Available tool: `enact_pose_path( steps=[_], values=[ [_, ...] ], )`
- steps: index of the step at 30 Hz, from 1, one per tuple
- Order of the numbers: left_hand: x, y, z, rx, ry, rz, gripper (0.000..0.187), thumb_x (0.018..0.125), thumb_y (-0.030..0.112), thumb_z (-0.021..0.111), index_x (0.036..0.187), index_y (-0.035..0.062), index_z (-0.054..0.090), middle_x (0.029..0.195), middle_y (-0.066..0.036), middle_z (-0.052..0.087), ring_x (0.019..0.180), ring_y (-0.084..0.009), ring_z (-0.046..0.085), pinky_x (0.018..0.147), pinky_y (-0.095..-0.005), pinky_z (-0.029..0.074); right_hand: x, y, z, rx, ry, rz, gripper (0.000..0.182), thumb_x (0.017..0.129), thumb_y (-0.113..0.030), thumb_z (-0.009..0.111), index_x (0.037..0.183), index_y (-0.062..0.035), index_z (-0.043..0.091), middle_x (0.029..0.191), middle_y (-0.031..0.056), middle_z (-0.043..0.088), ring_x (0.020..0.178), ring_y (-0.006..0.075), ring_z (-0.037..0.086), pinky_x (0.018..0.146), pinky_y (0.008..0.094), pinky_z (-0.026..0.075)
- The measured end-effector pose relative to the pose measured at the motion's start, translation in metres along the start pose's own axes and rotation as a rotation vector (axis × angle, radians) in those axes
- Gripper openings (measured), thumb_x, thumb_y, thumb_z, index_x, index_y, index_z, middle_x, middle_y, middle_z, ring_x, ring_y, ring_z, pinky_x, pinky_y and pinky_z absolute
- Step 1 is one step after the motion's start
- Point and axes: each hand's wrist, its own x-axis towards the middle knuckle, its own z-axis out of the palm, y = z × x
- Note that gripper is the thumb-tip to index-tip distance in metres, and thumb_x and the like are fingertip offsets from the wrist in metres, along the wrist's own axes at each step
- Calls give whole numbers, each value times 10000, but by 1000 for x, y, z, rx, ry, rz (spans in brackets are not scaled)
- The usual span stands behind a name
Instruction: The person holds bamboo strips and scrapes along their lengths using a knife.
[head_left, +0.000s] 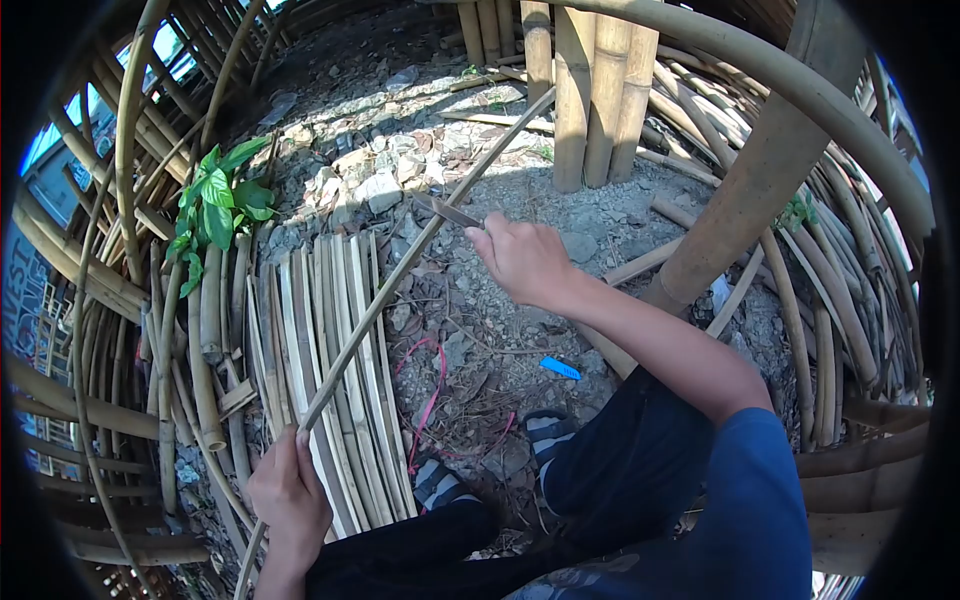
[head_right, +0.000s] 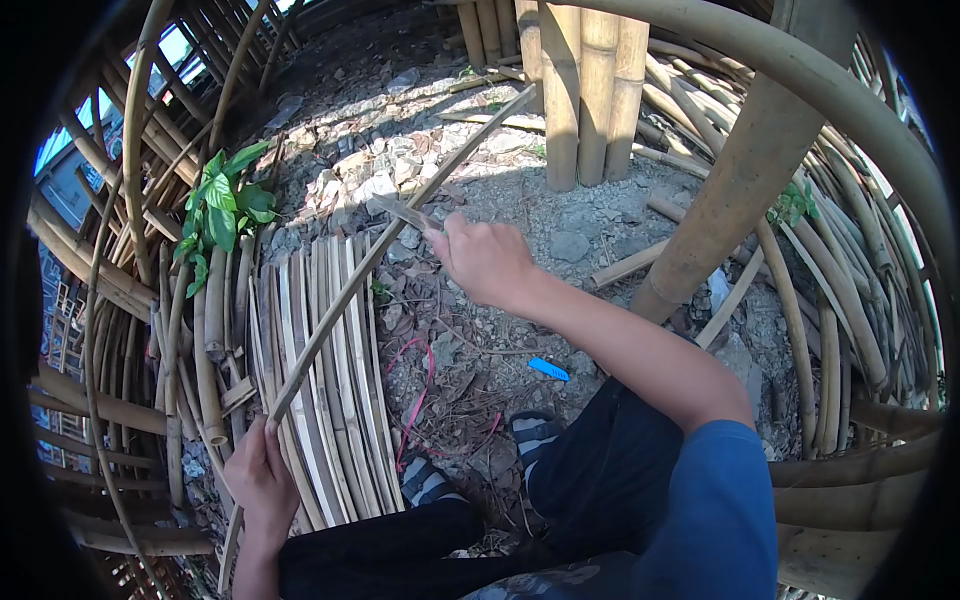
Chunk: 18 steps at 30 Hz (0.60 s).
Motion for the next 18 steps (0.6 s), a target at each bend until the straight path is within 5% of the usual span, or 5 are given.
enact_pose_path(
  steps=[3,5,11,14,18],
  values=[
    [3,-6,5,-6,-39,-57,129,974,50,533,986,-33,632,653,-190,560,559,-375,555,517,-452,404,1,-14,-5,-40,-92,32,410,1029,-353,433,860,5,542,619,230,623,608,425,652,557,529,513],
    [3,-3,4,-60,0,-53,167,1002,88,518,982,-35,630,638,-210,526,515,-355,520,496,-427,367,-9,-22,-6,-42,-96,-145,429,1032,-366,420,863,3,561,614,226,626,602,440,648,574,552,511],
    [-2,-6,3,-46,-38,-61,181,1006,106,524,1019,-30,642,626,-205,527,488,-339,499,483,-413,363,11,11,6,-129,19,0,425,1026,-381,431,858,-13,562,576,214,613,554,429,636,533,527,511],
    [1,-4,6,-38,-38,-52,184,1006,108,523,1009,-29,646,626,-206,526,490,-336,504,483,-412,362,-14,-15,1,-90,-89,-164,423,1021,-380,445,863,-5,561,597,224,619,576,430,642,536,523,514],
    [-1,-3,4,-47,-7,-59,185,1005,110,522,1001,-25,648,629,-208,530,494,-341,509,483,-414,360,16,22,0,-42,0,-64,419,1022,-373,437,875,-1,561,613,221,627,595,457,637,573,568,507]
  ],
)
